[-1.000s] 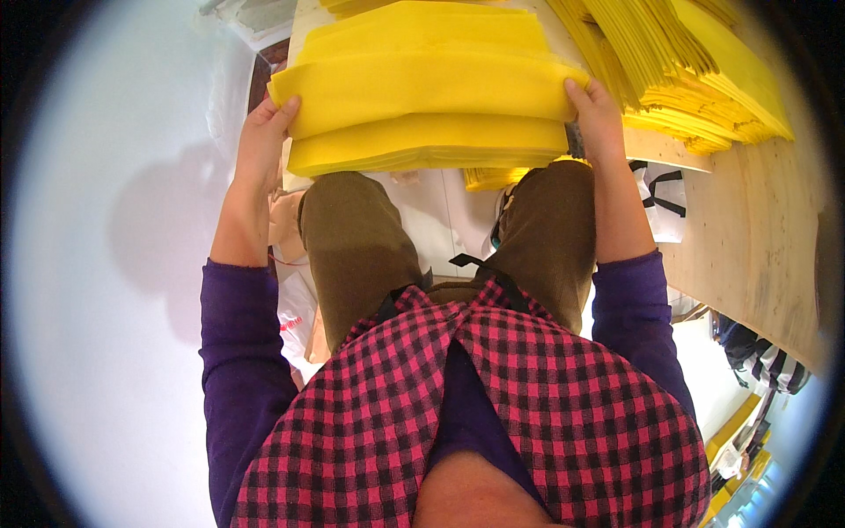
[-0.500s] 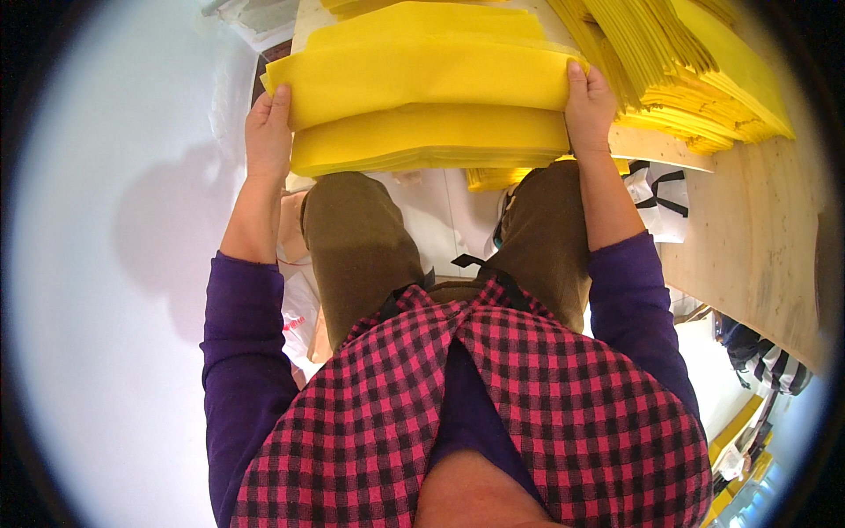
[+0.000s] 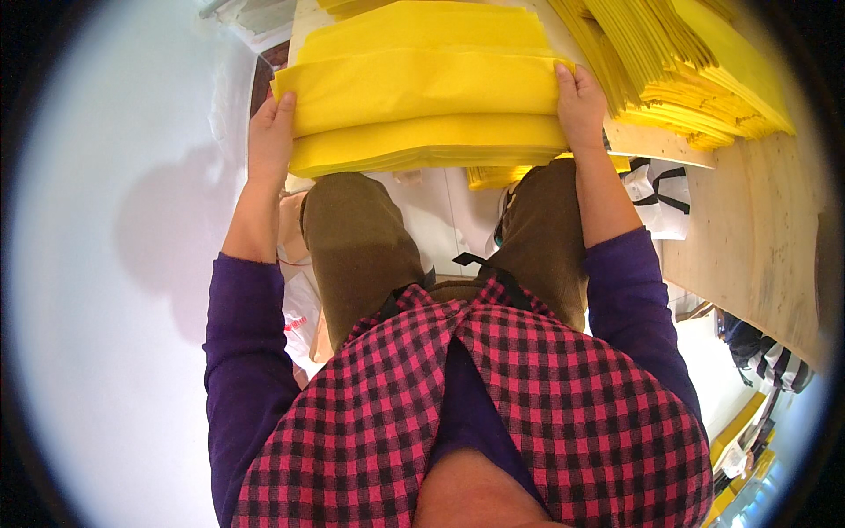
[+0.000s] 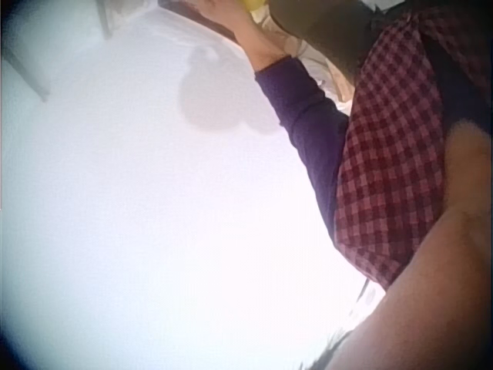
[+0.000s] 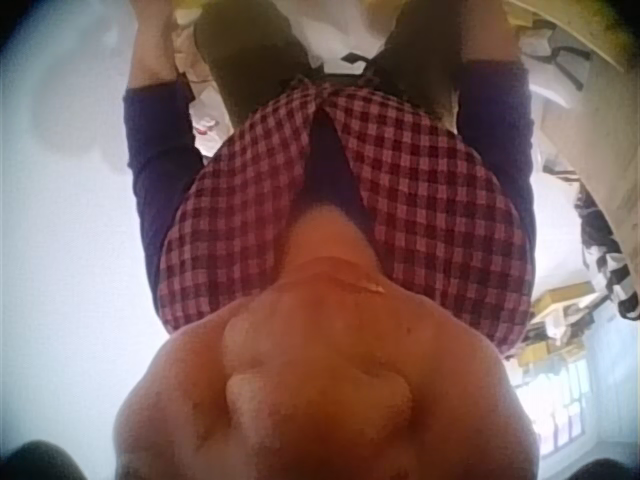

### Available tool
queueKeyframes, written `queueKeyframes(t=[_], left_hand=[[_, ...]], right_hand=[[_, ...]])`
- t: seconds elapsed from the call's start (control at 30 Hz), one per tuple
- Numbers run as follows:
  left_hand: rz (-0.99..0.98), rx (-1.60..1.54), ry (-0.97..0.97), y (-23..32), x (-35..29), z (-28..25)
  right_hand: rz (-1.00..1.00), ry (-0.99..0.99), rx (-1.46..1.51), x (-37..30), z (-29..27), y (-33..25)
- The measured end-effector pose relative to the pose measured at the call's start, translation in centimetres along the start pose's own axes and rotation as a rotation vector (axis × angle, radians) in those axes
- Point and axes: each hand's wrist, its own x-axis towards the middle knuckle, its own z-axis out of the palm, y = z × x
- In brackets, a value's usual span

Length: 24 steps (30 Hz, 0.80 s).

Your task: The person folds yellow sheets in half by hand, aligns edges, and stacks them on a wooden table. The person repeats this process for multiple sheets, maintaining a neat stack.

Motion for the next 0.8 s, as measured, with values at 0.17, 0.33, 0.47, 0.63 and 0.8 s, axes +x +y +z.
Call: queueKeyframes(t=[0.17, 0.33, 0.47, 0.63, 0.8], left_hand=[[-0.091, -0.060, 0.006, 1.3, -1.2, -0.5], [-0.018, -0.008, 0.048, 0.0, -1.3, -0.5], [-0.015, -0.033, 0.124, -0.9, -1.5, -0.2], [0.012, 0.000, 0.205, -1.3, -1.6, 0.5], [0.074, 0.271, 0.241, -1.7, -1.2, 0.6]], right_hand=[[0.070, -0.036, 0.113, 0.0, 0.1, 0.5], [0.084, -0.043, 0.142, 0.0, 0.2, 0.7], [0.078, -0.026, 0.101, 0.1, 0.3, 0.9], [0.080, -0.048, 0.093, 0.1, 0.2, 1.0], [0.115, -0.013, 0.078, 0.1, 0.4, 1.2]])
